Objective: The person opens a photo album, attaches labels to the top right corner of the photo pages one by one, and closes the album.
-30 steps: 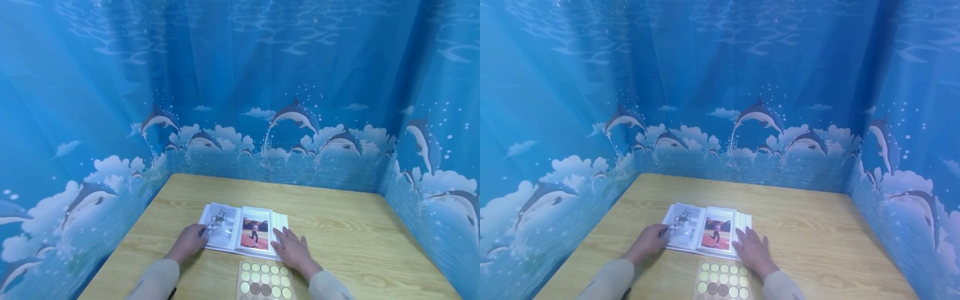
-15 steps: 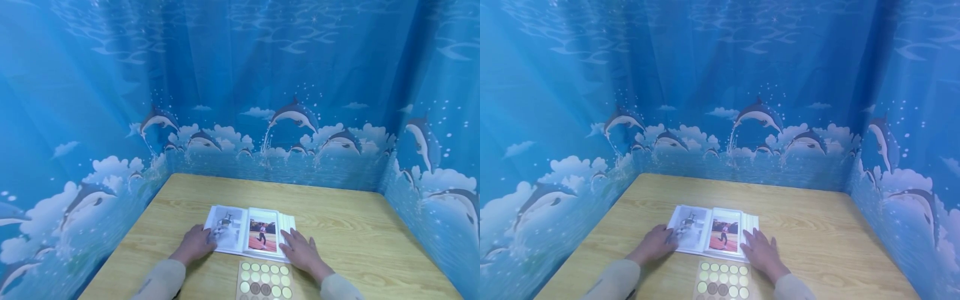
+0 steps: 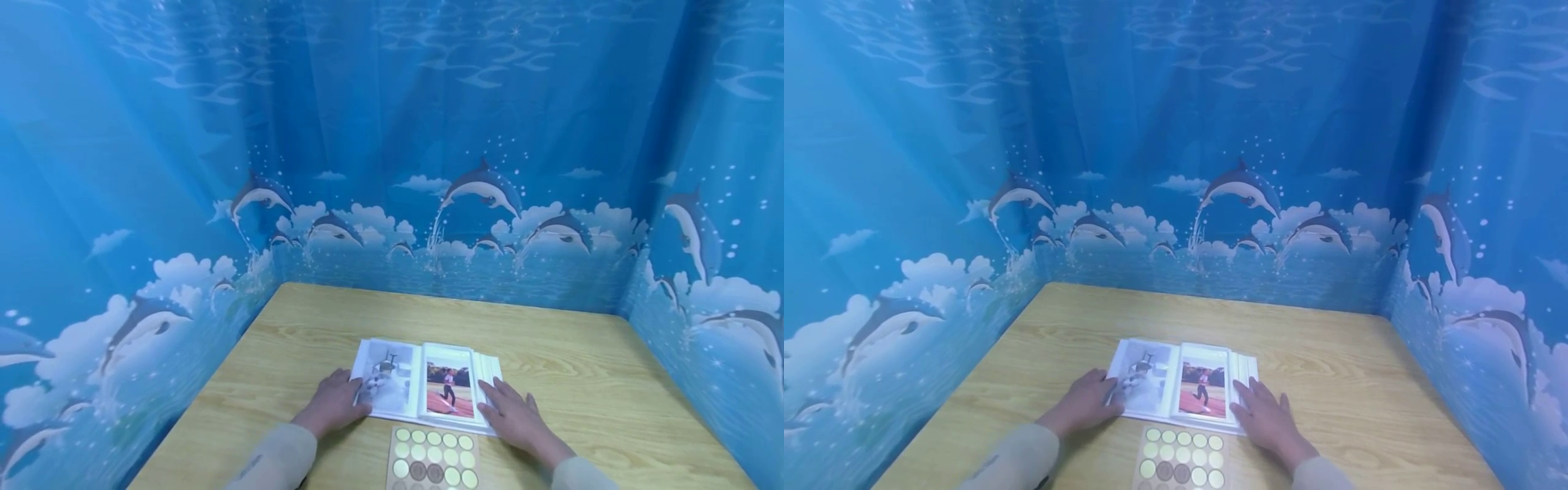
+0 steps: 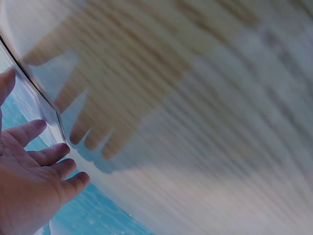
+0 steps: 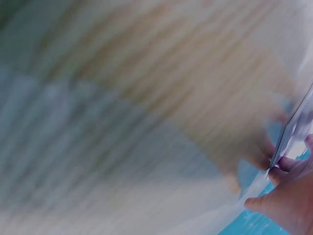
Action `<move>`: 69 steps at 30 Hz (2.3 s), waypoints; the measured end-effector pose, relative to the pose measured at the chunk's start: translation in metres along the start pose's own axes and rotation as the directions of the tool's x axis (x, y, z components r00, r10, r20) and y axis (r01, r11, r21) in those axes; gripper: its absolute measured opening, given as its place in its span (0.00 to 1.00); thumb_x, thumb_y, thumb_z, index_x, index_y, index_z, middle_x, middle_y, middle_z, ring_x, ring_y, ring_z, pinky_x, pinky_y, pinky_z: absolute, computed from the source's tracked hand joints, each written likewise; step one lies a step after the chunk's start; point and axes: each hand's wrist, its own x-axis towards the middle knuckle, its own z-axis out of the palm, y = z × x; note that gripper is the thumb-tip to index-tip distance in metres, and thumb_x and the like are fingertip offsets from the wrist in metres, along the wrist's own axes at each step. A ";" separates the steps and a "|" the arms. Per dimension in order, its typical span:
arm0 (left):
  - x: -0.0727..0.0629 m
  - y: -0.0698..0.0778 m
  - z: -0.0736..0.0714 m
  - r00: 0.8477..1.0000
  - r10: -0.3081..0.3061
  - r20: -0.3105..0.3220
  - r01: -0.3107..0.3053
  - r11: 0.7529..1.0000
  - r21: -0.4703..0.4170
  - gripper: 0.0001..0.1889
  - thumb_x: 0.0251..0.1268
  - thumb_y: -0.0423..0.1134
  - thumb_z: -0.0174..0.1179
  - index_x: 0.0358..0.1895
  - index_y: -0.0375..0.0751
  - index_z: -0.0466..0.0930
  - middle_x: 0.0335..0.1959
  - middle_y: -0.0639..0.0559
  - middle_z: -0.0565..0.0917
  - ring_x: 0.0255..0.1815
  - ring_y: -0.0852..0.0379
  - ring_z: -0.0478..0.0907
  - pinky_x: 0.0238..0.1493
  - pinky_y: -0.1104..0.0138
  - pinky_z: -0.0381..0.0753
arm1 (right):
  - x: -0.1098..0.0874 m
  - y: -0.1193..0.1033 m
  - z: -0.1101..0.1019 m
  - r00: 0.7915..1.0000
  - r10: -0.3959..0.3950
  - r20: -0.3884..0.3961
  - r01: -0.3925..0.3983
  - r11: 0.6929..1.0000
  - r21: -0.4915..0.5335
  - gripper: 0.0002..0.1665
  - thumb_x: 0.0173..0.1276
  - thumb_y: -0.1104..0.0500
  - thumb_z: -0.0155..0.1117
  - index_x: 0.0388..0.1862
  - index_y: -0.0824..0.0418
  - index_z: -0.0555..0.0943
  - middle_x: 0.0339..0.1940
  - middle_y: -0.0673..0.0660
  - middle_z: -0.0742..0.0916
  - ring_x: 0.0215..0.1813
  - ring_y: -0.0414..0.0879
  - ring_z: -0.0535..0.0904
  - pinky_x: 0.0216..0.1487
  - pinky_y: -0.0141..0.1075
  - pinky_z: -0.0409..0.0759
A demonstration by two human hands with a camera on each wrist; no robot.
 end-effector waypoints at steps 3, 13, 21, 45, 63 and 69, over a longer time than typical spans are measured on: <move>-0.001 0.003 0.001 1.000 -0.004 0.009 0.004 1.000 -0.014 0.35 0.63 0.54 0.64 0.63 0.29 0.74 0.66 0.25 0.69 0.71 0.29 0.60 0.70 0.39 0.58 | -0.001 0.004 -0.001 1.000 -0.005 0.004 0.005 1.000 0.012 0.34 0.77 0.43 0.51 0.75 0.58 0.66 0.76 0.69 0.63 0.76 0.68 0.55 0.68 0.74 0.36; -0.010 0.008 -0.005 0.998 0.036 -0.042 -0.037 0.999 -0.027 0.31 0.62 0.51 0.65 0.61 0.29 0.76 0.64 0.26 0.71 0.68 0.29 0.63 0.69 0.38 0.60 | -0.012 0.001 -0.009 0.999 0.005 -0.053 -0.006 1.000 -0.022 0.37 0.77 0.45 0.52 0.75 0.67 0.63 0.73 0.74 0.64 0.74 0.71 0.56 0.68 0.74 0.41; -0.033 0.014 -0.010 0.994 0.061 -0.086 -0.068 0.994 -0.080 0.29 0.63 0.50 0.65 0.61 0.32 0.77 0.63 0.25 0.71 0.66 0.29 0.66 0.66 0.36 0.64 | -0.042 -0.008 -0.014 0.992 -0.061 -0.114 0.053 0.996 -0.071 0.37 0.74 0.42 0.56 0.71 0.66 0.70 0.72 0.74 0.68 0.73 0.71 0.60 0.67 0.75 0.47; -0.068 0.047 0.019 0.983 0.180 -0.023 -0.181 0.983 -0.026 0.27 0.62 0.57 0.63 0.53 0.36 0.83 0.54 0.37 0.79 0.55 0.39 0.77 0.55 0.48 0.79 | -0.084 -0.019 0.050 0.999 -0.040 -0.004 0.040 0.998 -0.056 0.42 0.59 0.31 0.64 0.55 0.65 0.81 0.66 0.73 0.75 0.68 0.70 0.67 0.63 0.78 0.52; -0.065 0.055 0.024 0.960 0.272 -0.066 -0.278 0.955 -0.106 0.16 0.63 0.51 0.63 0.45 0.44 0.86 0.50 0.45 0.82 0.52 0.49 0.78 0.55 0.55 0.79 | -0.080 -0.035 0.052 1.000 -0.028 -0.013 0.028 1.000 -0.009 0.33 0.66 0.41 0.62 0.54 0.69 0.81 0.66 0.74 0.74 0.69 0.71 0.65 0.63 0.77 0.51; -0.059 0.054 0.021 0.961 0.248 -0.126 -0.277 0.883 -0.378 0.10 0.64 0.43 0.64 0.46 0.46 0.87 0.39 0.59 0.86 0.41 0.63 0.81 0.43 0.65 0.82 | -0.079 -0.036 0.054 1.000 -0.019 -0.016 0.018 1.000 -0.025 0.34 0.66 0.40 0.61 0.54 0.69 0.81 0.65 0.73 0.75 0.68 0.70 0.67 0.63 0.77 0.53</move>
